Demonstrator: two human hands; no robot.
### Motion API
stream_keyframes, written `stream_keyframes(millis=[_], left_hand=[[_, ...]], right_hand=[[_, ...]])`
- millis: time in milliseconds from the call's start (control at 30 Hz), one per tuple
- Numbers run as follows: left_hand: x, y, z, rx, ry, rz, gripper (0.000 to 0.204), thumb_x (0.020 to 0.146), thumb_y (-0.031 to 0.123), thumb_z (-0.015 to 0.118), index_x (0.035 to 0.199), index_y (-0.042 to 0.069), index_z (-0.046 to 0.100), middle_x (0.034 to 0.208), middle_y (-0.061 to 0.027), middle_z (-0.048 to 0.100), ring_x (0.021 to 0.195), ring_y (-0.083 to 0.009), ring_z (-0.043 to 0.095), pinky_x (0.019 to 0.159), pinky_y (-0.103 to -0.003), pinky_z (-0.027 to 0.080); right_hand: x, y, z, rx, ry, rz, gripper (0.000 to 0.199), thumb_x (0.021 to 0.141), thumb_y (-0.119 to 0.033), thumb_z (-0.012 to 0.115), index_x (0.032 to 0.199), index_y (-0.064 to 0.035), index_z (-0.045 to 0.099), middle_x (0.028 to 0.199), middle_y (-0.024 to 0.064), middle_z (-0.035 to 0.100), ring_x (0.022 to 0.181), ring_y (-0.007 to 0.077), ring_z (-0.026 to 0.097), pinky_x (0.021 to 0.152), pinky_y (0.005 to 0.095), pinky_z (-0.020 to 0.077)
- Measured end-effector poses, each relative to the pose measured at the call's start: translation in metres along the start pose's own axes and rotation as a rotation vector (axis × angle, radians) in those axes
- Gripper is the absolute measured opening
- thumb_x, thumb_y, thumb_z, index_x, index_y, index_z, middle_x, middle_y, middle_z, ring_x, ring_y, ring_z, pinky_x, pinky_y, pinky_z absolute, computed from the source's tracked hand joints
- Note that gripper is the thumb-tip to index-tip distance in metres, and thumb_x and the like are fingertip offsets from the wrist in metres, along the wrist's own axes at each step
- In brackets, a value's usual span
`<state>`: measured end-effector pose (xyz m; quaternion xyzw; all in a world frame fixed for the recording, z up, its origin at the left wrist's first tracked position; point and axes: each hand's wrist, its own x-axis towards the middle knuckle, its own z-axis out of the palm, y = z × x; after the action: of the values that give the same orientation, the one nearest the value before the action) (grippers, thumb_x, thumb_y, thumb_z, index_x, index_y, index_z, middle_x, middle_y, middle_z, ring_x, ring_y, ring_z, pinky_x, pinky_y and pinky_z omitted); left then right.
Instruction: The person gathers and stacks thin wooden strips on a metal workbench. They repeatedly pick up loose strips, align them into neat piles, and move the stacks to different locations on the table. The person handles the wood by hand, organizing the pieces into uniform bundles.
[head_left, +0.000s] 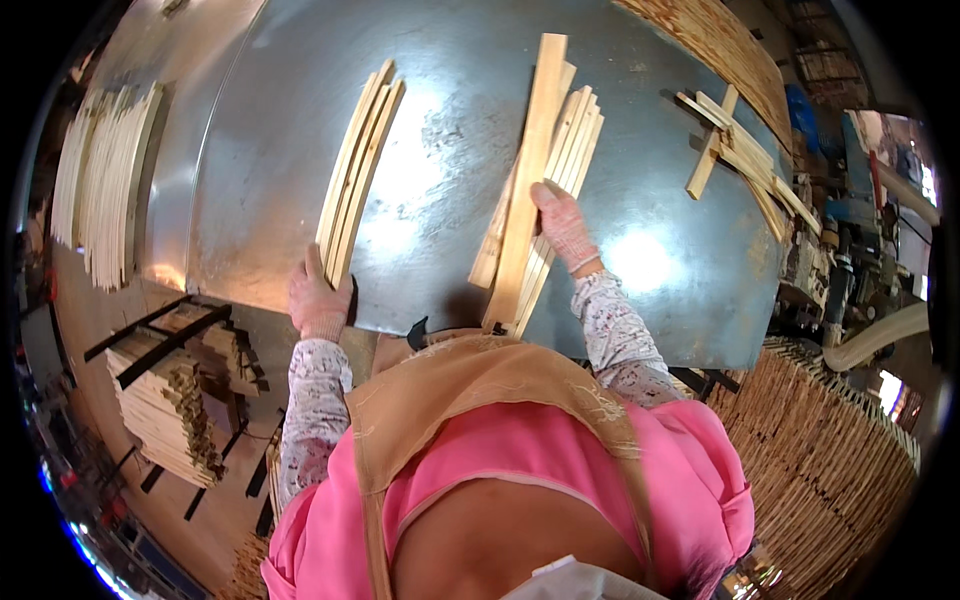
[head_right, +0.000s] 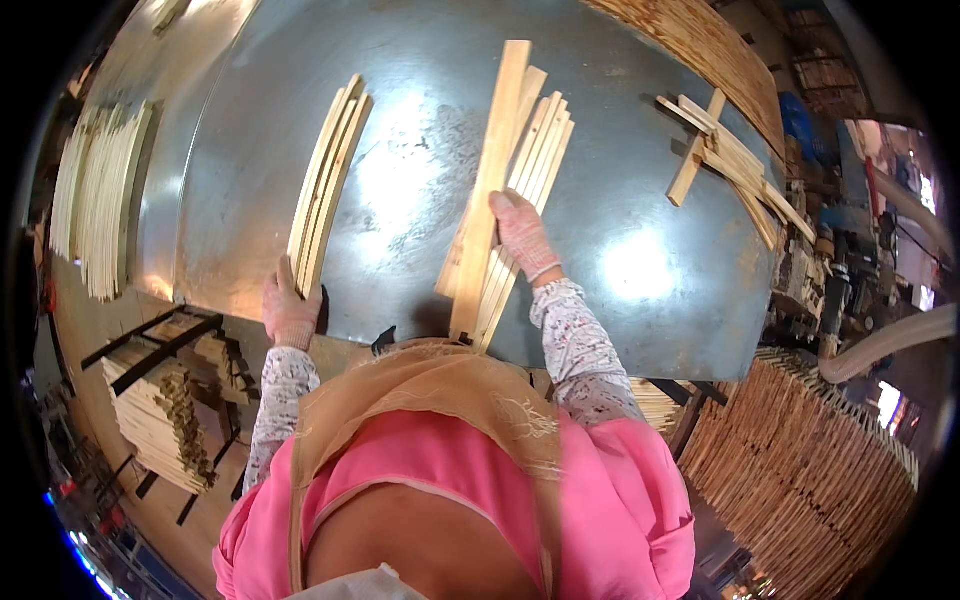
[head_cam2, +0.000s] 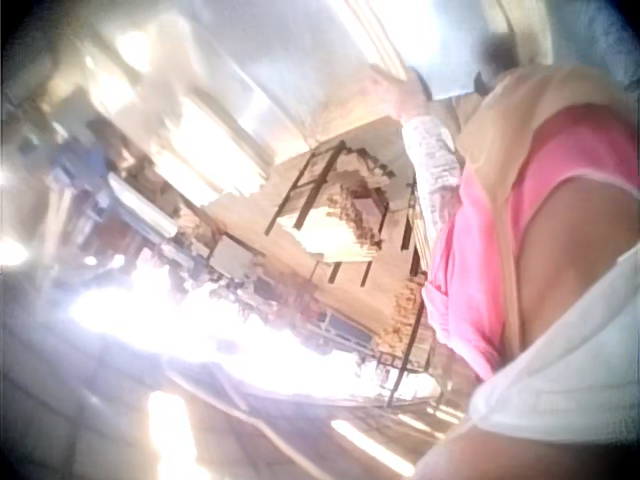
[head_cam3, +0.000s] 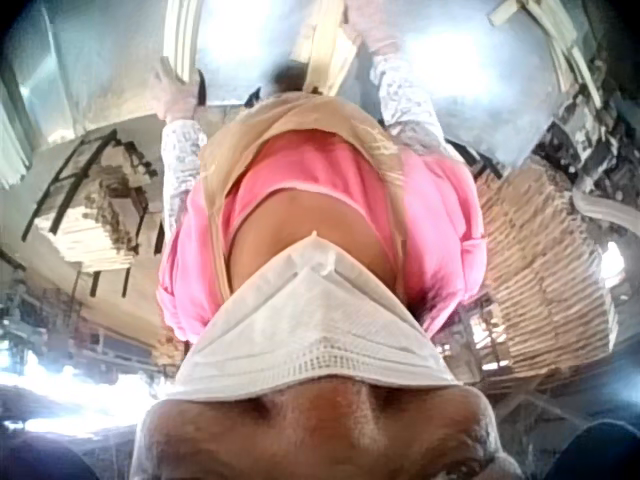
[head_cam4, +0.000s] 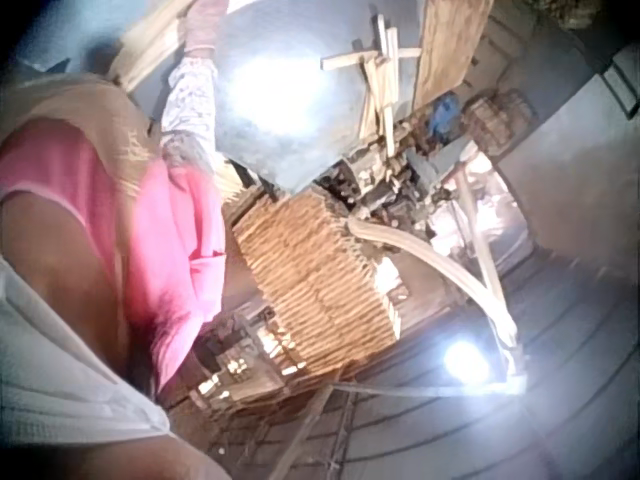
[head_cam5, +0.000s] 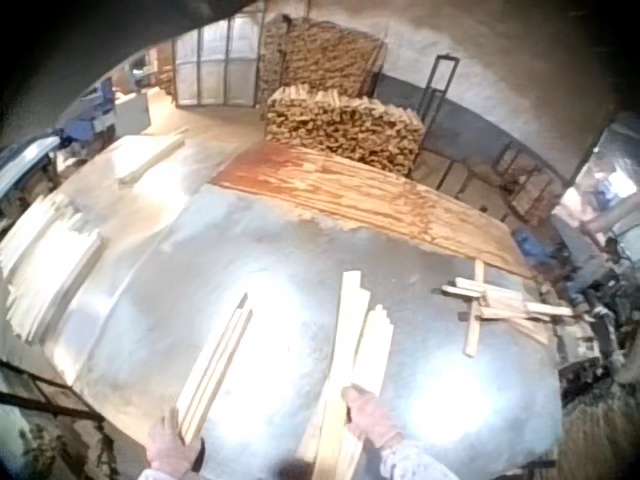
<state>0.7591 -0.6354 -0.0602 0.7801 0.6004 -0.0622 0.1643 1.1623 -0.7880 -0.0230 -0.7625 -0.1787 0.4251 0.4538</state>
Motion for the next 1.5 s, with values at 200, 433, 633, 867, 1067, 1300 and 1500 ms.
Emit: stream_keyframes(millis=[200,433,633,867,1067,1300,1500], left_hand=[[-0.012,0.003,0.001,0.169,0.166,0.109,0.101,0.088,0.041,0.081,0.169,0.009,0.030,0.148,-0.0235,0.056,0.136,-0.0393,0.056,0.116,-0.049,0.045],[0.005,0.224,-0.026,-0.334,-0.517,0.178,0.105,0.086,0.035,0.081,0.170,0.004,0.025,0.162,-0.0308,0.045,0.141,-0.0474,0.055,0.122,-0.047,0.044],[0.134,0.263,-0.014,-0.495,-0.164,0.288,0.086,0.091,0.021,0.073,0.165,0.001,0.035,0.152,-0.0293,0.058,0.139,-0.0443,0.057,0.118,-0.045,0.046],[0.387,0.295,-0.097,-0.299,0.347,0.457,0.058,0.093,0.033,0.070,0.140,0.002,0.057,0.116,-0.0281,0.073,0.102,-0.0453,0.074,0.087,-0.054,0.060],[0.356,0.327,-0.094,-0.049,0.678,1.039,0.047,0.098,0.042,0.068,0.124,0.003,0.065,0.121,-0.0181,0.073,0.110,-0.0380,0.071,0.096,-0.049,0.057],[0.039,0.292,0.083,-0.210,-0.314,0.813,0.106,0.096,0.074,0.056,0.169,0.001,0.031,0.174,-0.0297,0.028,0.165,-0.0422,0.020,0.135,-0.055,0.010],[-0.031,0.333,0.059,0.066,-0.399,0.470,0.123,0.090,0.074,0.065,0.174,0.004,0.011,0.178,-0.0285,0.012,0.165,-0.0420,0.020,0.135,-0.043,0.017]], right_hand=[[0.032,-0.025,0.008,0.124,-0.023,0.143,0.049,0.104,-0.040,0.059,0.121,0.0043,0.070,0.093,0.0111,0.072,0.078,0.0213,0.068,0.074,0.0392,0.0554],[0.064,-0.039,0.066,-0.041,0.107,-0.104,0.051,0.107,-0.043,0.056,0.124,0.0040,0.069,0.113,0.0251,0.074,0.112,0.0407,0.069,0.105,0.0438,0.0517],[0.055,-0.006,-0.001,-0.080,0.322,-0.296,0.048,0.100,-0.027,0.069,0.138,0.0013,0.067,0.122,0.0202,0.077,0.117,0.0373,0.071,0.103,0.0455,0.0530],[0.024,0.057,-0.054,-0.694,0.556,-0.163,0.069,0.092,-0.036,0.080,0.149,-0.0055,0.057,0.125,0.0213,0.071,0.112,0.0448,0.066,0.097,0.0525,0.0538],[-0.025,0.115,-0.041,-0.492,0.510,0.147,0.083,0.100,-0.061,0.064,0.161,-0.0081,0.046,0.136,0.0211,0.069,0.126,0.0424,0.064,0.107,0.0491,0.0521],[-0.047,0.120,-0.024,-0.317,0.255,0.084,0.072,0.104,-0.046,0.054,0.164,-0.0076,0.042,0.140,0.0225,0.065,0.127,0.0403,0.064,0.111,0.0479,0.0505],[-0.027,0.087,-0.097,-0.701,-0.078,-0.253,0.040,0.099,-0.031,0.058,0.125,-0.0031,0.067,0.109,0.0242,0.075,0.103,0.0414,0.072,0.092,0.0522,0.0584]])
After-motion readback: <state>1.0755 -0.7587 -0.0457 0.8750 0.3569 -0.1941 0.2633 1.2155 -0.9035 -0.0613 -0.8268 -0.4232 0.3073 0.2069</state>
